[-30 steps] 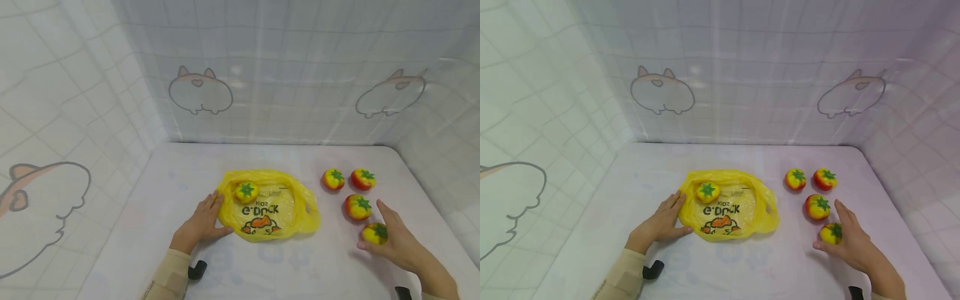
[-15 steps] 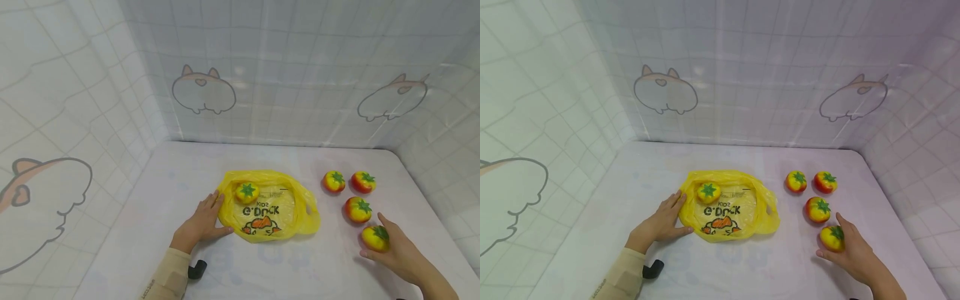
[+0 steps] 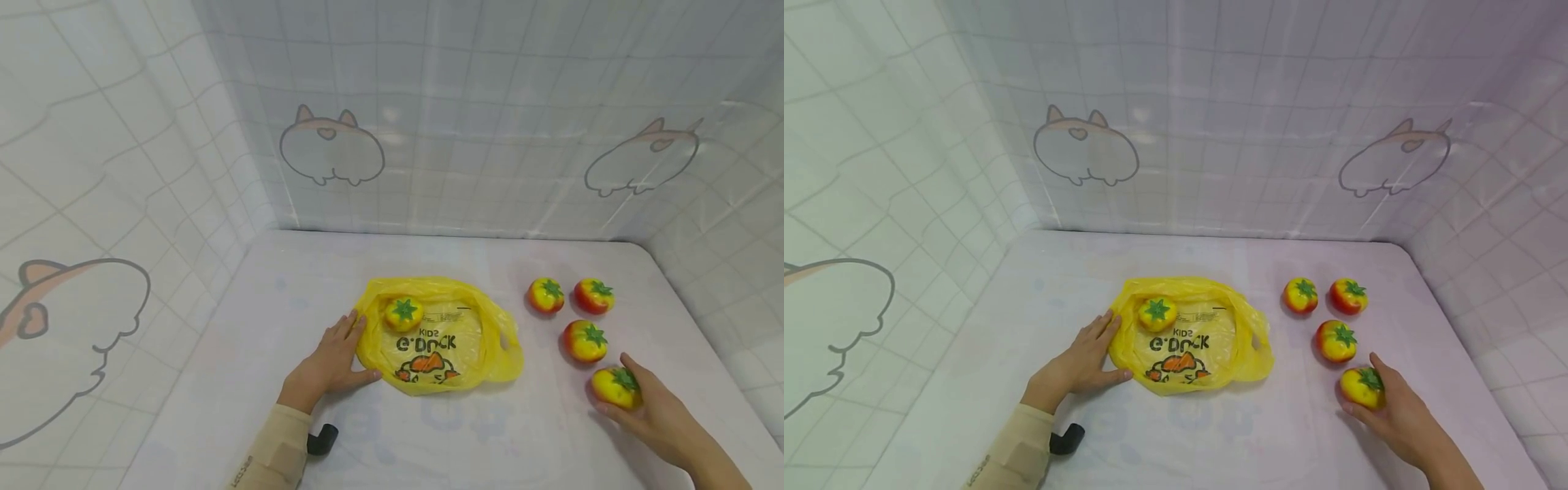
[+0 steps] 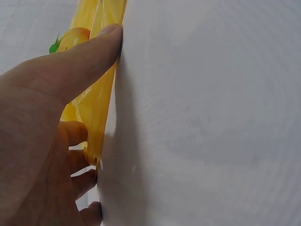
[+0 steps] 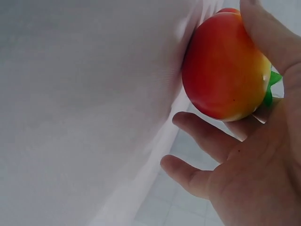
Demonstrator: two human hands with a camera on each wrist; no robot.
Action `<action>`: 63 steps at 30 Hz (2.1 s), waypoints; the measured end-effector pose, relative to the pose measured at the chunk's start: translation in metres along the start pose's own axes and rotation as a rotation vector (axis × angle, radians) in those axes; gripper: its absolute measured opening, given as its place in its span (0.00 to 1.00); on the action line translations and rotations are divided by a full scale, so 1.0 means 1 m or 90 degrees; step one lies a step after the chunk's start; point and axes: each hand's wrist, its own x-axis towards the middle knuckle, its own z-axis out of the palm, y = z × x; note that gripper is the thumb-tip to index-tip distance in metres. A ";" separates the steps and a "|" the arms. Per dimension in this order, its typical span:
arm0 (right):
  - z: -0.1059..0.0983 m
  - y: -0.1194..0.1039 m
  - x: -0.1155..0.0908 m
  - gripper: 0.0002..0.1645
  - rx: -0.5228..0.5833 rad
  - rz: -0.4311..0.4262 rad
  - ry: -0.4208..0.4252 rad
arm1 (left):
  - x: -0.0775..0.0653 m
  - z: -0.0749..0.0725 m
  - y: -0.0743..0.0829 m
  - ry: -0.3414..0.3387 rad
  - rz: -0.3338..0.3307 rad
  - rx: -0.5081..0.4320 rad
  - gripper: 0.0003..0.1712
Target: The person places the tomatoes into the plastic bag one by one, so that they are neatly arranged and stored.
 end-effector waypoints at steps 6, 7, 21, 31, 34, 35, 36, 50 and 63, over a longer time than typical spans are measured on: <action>0.000 0.000 0.001 0.74 0.003 0.013 -0.005 | 0.000 0.000 0.000 0.002 0.001 -0.001 0.66; 0.000 0.000 0.001 0.73 0.003 0.014 -0.006 | 0.000 0.000 -0.001 0.004 0.002 -0.002 0.66; -0.001 -0.002 -0.003 0.67 -0.005 -0.060 0.072 | 0.000 0.001 -0.002 0.004 0.005 0.002 0.66; -0.003 -0.011 -0.005 0.63 0.005 -0.118 0.124 | -0.001 -0.001 -0.002 0.006 0.013 -0.001 0.66; -0.005 -0.015 -0.004 0.62 0.002 -0.141 0.146 | -0.001 -0.001 -0.001 0.007 0.008 -0.003 0.66; -0.005 -0.017 -0.003 0.62 0.000 -0.145 0.153 | -0.002 0.000 -0.001 0.006 0.007 -0.001 0.66; -0.006 -0.019 -0.003 0.62 -0.001 -0.146 0.153 | -0.002 0.000 -0.001 0.005 0.006 -0.002 0.66; -0.019 -0.050 0.004 0.62 -0.009 -0.182 0.194 | 0.000 0.001 -0.002 0.004 0.001 0.000 0.66; -0.025 -0.081 0.021 0.59 0.019 -0.253 0.235 | -0.003 -0.001 0.000 -0.005 -0.002 0.001 0.66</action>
